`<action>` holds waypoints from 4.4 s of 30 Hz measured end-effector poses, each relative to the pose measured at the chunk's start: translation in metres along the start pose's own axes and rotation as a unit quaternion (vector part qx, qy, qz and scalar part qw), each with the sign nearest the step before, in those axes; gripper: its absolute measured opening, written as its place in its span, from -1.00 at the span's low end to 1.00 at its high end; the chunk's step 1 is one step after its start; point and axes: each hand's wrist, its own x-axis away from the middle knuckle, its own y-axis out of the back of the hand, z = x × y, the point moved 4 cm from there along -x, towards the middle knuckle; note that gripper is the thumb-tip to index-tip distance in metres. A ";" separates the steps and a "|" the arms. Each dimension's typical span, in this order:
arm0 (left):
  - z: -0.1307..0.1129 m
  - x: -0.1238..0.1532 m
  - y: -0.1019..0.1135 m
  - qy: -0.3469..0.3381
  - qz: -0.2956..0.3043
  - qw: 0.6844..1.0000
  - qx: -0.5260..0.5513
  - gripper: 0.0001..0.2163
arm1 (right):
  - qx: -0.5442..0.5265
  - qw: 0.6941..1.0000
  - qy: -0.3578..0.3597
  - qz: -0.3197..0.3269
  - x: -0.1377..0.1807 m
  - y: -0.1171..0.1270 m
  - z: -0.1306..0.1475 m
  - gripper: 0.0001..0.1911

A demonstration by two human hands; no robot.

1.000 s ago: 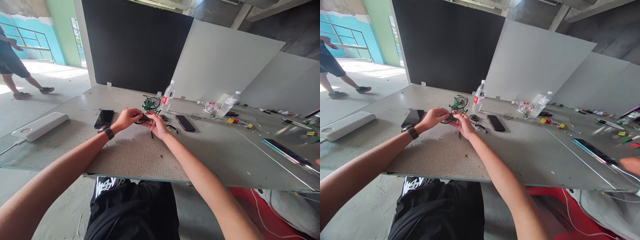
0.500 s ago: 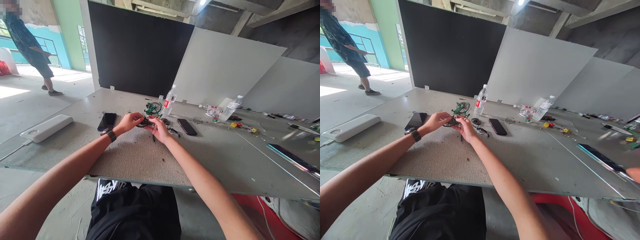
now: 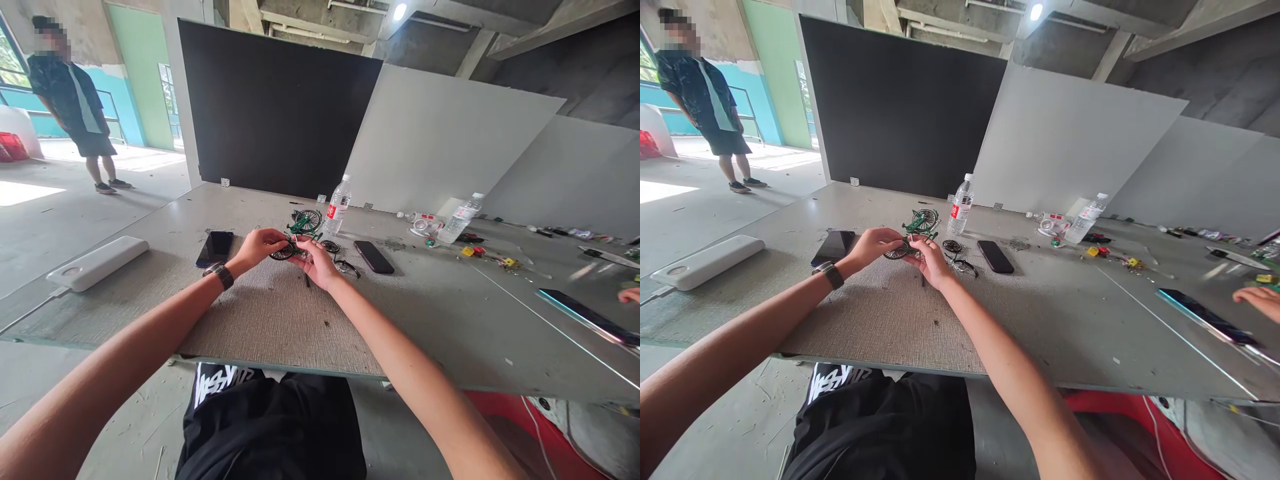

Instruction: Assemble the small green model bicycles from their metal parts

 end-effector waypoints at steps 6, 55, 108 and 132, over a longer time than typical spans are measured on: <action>-0.003 0.000 0.000 -0.006 0.000 1.000 -0.018 -0.77 | -0.002 1.000 0.001 0.006 0.001 -0.001 0.000 -0.75; -0.021 0.007 0.001 -0.077 -0.011 0.993 -0.085 -0.80 | 0.000 1.000 0.026 0.006 0.005 -0.006 0.006 -0.71; -0.007 0.005 -0.007 0.013 -0.059 0.994 -0.095 -0.97 | 0.021 0.999 0.035 0.008 0.007 -0.009 0.002 -0.71; -0.032 0.016 -0.003 -0.269 0.023 0.919 -0.287 -0.65 | -0.026 0.998 0.056 -0.024 0.002 0.003 0.014 -0.74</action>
